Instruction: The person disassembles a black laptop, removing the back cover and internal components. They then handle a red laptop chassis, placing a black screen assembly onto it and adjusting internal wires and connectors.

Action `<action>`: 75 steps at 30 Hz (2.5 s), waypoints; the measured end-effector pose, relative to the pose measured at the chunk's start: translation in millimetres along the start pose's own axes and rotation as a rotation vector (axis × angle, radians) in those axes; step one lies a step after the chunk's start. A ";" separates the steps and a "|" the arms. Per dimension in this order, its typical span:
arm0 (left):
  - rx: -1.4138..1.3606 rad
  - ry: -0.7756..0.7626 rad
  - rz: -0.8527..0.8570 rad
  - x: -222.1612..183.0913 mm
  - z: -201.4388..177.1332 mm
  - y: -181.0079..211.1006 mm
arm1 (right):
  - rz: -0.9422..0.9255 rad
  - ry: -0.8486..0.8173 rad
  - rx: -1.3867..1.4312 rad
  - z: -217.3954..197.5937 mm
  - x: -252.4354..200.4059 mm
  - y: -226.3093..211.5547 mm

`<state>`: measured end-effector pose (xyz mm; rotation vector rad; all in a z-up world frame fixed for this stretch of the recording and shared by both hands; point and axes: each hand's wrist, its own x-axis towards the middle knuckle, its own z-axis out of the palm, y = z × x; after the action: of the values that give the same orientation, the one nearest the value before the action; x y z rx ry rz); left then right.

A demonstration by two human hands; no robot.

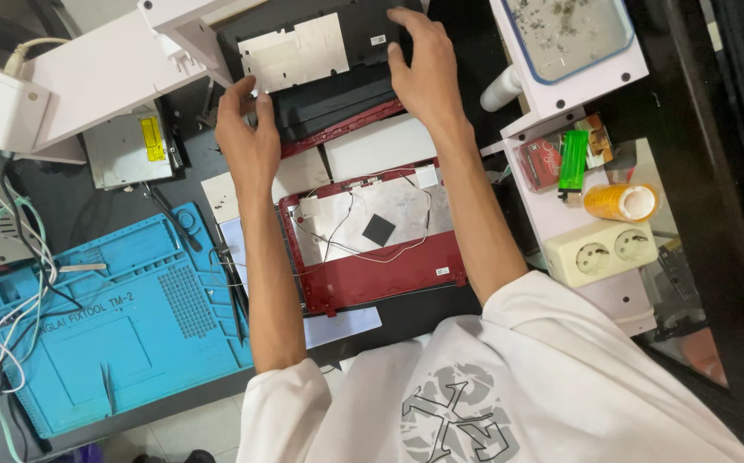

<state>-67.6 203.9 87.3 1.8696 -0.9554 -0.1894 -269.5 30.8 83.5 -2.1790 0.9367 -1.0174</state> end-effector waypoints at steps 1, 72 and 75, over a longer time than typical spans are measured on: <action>0.010 0.014 0.026 -9.6 -5.9 11.2 | -0.020 0.035 0.031 -5.7 -9.3 -8.5; 0.013 -0.122 -0.744 -302.3 -207.0 67.4 | 0.478 -0.406 0.207 -55.2 -194.7 -55.2; 0.160 -0.310 -0.872 -300.7 -202.9 95.3 | 0.386 -0.406 0.141 -55.4 -193.1 -63.4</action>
<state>-218.4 532.7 186.3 2.3469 -0.2861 -0.9663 -382.4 208.6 78.2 -1.8871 1.0005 -0.4235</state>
